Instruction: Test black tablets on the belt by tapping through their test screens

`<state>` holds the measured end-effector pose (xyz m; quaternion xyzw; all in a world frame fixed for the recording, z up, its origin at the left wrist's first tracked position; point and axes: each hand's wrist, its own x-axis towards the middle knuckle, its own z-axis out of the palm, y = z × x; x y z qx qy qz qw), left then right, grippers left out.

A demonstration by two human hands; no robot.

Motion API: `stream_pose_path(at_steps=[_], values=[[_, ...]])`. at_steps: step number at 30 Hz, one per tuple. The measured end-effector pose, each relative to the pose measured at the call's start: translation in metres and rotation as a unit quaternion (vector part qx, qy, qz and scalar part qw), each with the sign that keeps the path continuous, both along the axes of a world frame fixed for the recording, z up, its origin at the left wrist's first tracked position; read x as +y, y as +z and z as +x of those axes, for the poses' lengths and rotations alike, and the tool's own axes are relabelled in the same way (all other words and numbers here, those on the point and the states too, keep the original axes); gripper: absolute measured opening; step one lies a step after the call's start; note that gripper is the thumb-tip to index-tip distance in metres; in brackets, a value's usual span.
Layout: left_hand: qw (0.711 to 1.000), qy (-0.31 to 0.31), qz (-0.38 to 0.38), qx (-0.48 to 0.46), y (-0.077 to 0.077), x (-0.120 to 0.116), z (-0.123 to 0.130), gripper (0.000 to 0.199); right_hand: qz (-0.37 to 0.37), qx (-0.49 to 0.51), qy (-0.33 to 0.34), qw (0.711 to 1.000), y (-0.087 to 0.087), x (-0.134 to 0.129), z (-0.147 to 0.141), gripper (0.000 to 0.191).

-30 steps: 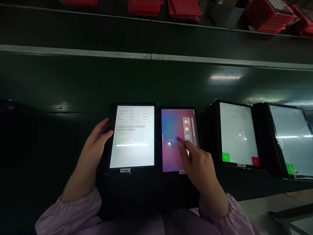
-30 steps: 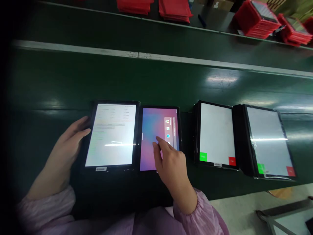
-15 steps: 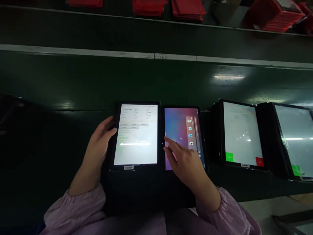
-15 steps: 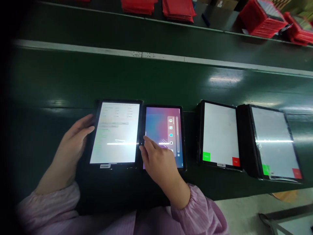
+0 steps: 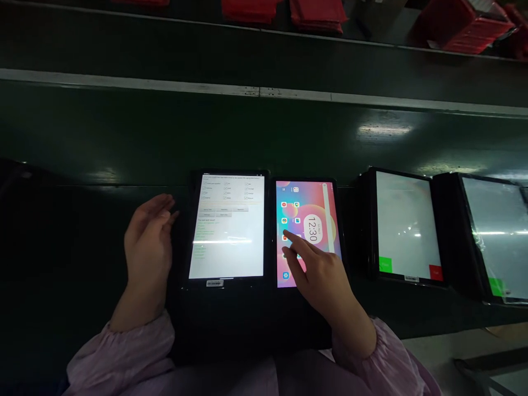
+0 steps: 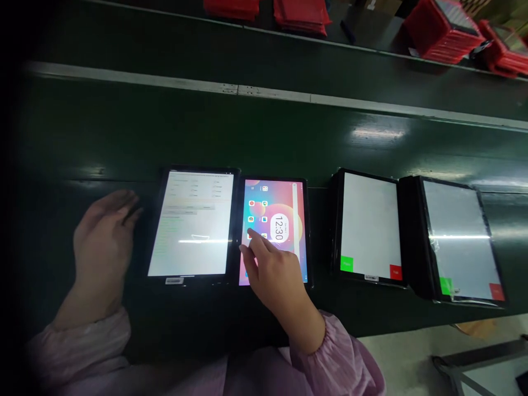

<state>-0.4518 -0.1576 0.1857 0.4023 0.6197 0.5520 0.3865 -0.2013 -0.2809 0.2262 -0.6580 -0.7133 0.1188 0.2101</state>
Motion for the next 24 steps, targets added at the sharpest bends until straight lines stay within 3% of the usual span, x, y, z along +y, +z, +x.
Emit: stream_pose_path(at_steps=[5,12,17,24], values=[[1.0,-0.003,-0.004,-0.022,0.004,-0.001,0.001,0.019,-0.01,-0.021,0.04,0.999,0.0,0.004,-0.006,0.039],[1.0,0.005,0.006,-0.019,0.0,0.001,-0.001,0.024,0.035,-0.009,-0.024,0.999,0.001,0.0,0.01,0.045],[0.999,0.033,-0.007,0.004,-0.004,0.002,0.0,0.029,0.029,0.006,-0.025,0.999,0.002,-0.001,0.014,0.048],[1.0,0.015,0.002,0.003,-0.003,0.001,-0.001,0.027,0.037,0.022,-0.054,0.998,0.007,0.004,0.026,0.052]])
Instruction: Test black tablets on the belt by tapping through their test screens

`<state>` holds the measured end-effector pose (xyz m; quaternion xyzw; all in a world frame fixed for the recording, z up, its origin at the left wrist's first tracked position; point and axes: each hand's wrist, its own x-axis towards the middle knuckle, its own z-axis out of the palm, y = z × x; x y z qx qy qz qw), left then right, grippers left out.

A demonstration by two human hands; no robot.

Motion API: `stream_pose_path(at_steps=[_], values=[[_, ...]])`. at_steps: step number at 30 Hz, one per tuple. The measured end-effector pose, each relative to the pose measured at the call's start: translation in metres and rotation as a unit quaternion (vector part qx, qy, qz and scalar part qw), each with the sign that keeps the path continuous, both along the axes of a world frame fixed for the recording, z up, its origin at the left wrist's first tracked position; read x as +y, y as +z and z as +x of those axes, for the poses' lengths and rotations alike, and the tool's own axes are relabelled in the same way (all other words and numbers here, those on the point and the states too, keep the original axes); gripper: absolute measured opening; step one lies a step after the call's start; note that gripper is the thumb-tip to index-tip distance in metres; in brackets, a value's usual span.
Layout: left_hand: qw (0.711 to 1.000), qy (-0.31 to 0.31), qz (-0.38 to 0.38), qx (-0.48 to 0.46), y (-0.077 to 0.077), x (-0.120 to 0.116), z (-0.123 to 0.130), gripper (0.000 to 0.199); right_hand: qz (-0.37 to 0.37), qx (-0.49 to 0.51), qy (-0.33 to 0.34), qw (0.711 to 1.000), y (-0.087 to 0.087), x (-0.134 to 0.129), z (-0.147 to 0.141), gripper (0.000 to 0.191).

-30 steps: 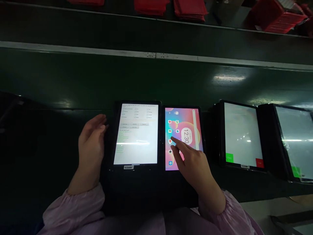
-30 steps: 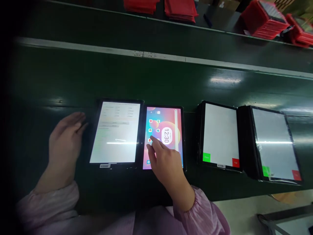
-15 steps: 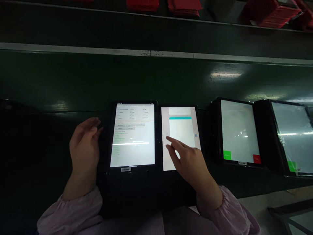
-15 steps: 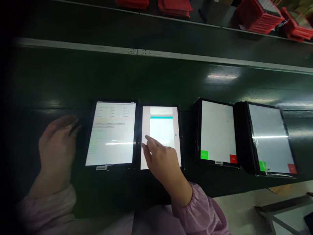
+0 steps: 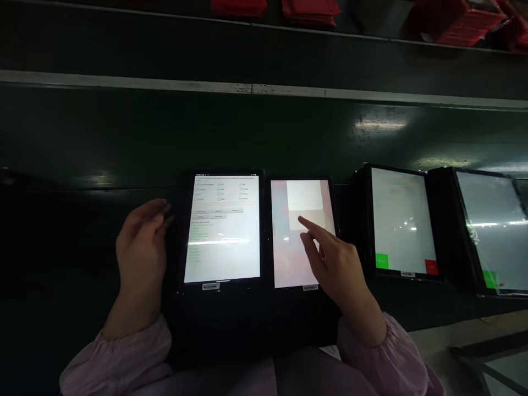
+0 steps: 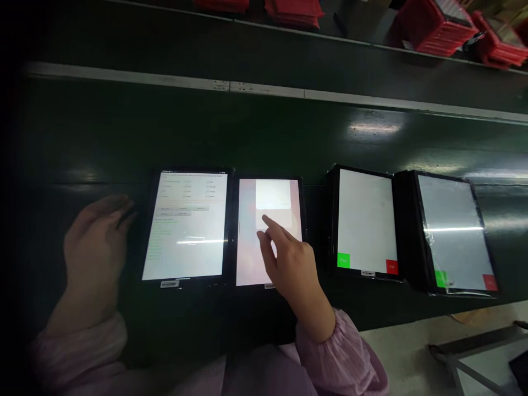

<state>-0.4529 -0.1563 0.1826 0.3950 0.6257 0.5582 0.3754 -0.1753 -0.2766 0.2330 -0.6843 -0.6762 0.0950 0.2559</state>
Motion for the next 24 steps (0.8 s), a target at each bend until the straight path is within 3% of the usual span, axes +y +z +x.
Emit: stream_pose_path(at_steps=[8,16,19,22,24], values=[[1.0,-0.009,0.021,0.004,0.0,-0.001,0.003,0.02,-0.002,-0.005,0.013,1.0,-0.001,-0.007,0.01,0.048],[1.0,-0.012,0.003,0.017,-0.002,0.0,0.006,0.027,-0.039,-0.03,0.122,0.991,-0.009,-0.001,-0.024,0.039],[1.0,-0.006,0.015,0.027,-0.005,0.001,0.002,0.021,-0.054,-0.048,0.083,0.994,-0.011,0.002,-0.022,0.035],[1.0,0.006,0.016,0.007,-0.009,0.003,-0.001,0.022,-0.054,-0.023,0.01,0.998,-0.009,-0.001,-0.011,0.04],[1.0,0.002,0.013,0.001,-0.01,0.003,-0.001,0.024,-0.041,0.002,-0.004,0.999,-0.005,-0.005,-0.004,0.043]])
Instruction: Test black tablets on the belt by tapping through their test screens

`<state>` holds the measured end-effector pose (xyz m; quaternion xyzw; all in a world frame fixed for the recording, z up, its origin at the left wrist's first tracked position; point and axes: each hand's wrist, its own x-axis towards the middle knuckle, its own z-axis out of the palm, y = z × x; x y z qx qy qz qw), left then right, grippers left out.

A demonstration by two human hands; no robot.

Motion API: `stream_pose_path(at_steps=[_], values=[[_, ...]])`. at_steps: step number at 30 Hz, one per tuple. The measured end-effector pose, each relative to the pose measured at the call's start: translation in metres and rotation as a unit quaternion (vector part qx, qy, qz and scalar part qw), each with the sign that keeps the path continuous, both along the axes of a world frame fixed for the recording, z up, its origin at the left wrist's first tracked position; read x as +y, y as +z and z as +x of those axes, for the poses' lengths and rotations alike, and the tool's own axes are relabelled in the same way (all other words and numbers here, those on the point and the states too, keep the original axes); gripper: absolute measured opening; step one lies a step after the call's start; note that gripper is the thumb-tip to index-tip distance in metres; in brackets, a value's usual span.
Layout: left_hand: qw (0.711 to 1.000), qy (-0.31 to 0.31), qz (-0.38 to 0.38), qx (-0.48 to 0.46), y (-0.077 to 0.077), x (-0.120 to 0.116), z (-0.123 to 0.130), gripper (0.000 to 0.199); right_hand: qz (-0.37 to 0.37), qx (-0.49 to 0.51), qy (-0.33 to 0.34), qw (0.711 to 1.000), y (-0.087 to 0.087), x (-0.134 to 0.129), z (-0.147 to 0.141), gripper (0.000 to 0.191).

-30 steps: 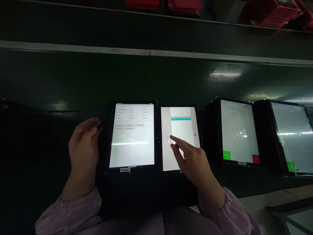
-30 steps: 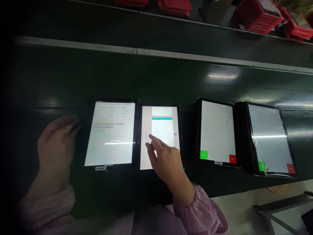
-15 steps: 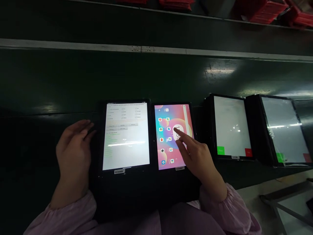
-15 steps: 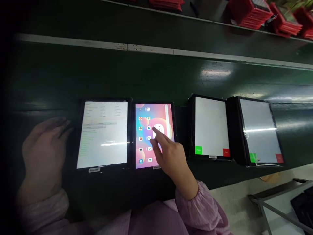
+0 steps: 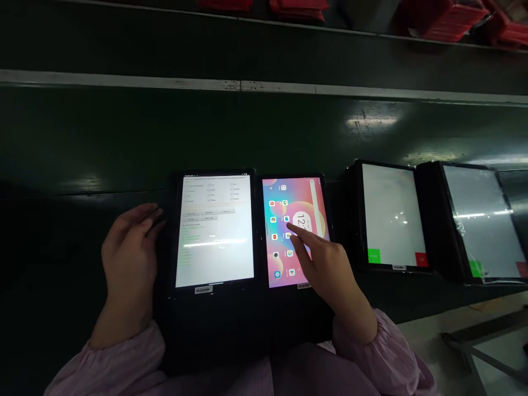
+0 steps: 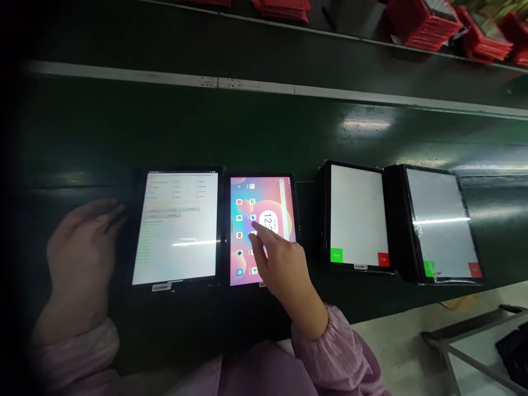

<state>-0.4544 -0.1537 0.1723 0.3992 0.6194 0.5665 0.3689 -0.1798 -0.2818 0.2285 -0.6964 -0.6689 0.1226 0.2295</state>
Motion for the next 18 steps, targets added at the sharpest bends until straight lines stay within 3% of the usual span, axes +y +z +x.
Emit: stream_pose_path(at_steps=[6,11,18], values=[[1.0,-0.024,-0.007,0.008,0.004,-0.006,0.0,0.027,0.046,0.043,0.01,0.998,0.012,-0.004,0.004,0.046],[0.999,-0.003,-0.027,0.029,0.003,-0.002,0.004,0.027,0.023,0.0,0.025,0.999,0.005,0.006,0.004,0.048],[0.999,0.019,-0.029,-0.01,0.002,0.005,0.007,0.026,-0.027,-0.058,0.127,0.99,-0.001,0.011,-0.016,0.043]])
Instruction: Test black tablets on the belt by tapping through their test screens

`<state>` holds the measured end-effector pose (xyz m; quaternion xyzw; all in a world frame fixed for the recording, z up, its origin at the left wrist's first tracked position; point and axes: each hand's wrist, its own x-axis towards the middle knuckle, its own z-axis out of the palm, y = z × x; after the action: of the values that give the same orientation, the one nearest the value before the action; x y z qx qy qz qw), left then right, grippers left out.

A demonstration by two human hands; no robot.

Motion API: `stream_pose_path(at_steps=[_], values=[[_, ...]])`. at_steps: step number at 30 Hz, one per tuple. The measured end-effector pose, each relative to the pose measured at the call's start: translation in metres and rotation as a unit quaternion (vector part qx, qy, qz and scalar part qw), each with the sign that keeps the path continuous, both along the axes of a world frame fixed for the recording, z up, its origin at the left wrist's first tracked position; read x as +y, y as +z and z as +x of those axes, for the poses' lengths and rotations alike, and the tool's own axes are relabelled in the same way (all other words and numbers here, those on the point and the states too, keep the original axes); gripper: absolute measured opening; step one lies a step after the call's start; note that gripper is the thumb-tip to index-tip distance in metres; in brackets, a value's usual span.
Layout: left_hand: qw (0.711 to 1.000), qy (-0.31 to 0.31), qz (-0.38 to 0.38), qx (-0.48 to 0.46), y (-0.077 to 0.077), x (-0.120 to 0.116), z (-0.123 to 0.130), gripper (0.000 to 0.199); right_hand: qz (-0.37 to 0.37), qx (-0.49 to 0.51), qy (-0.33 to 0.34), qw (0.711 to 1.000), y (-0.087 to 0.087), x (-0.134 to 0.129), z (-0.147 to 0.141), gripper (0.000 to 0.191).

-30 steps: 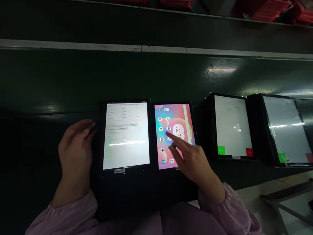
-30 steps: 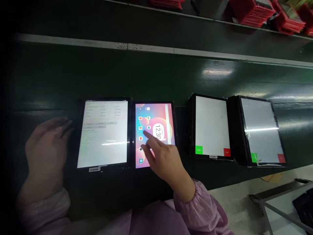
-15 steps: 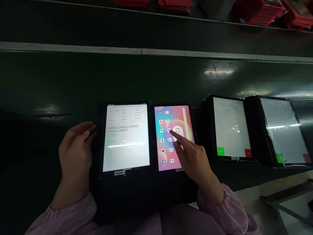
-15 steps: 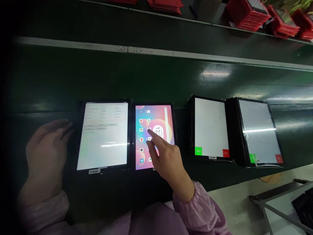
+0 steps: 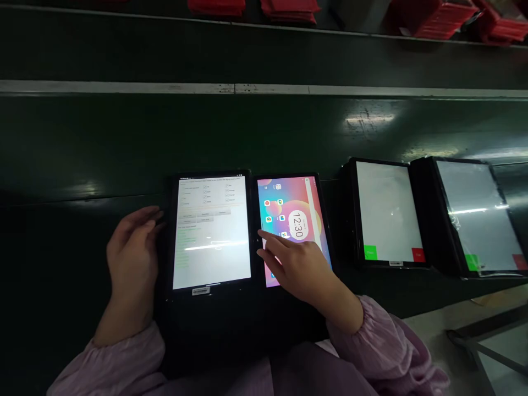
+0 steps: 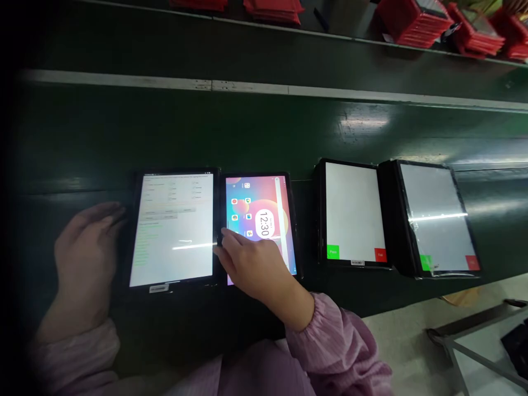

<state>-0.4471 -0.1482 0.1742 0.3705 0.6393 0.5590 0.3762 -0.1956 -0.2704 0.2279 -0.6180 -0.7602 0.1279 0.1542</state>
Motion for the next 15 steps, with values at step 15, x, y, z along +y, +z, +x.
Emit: stream_pose_path(at_steps=[15], values=[[0.999,0.015,-0.032,0.0,0.008,0.0,0.004,0.024,0.034,0.091,-0.085,0.992,0.013,-0.004,0.025,0.054]])
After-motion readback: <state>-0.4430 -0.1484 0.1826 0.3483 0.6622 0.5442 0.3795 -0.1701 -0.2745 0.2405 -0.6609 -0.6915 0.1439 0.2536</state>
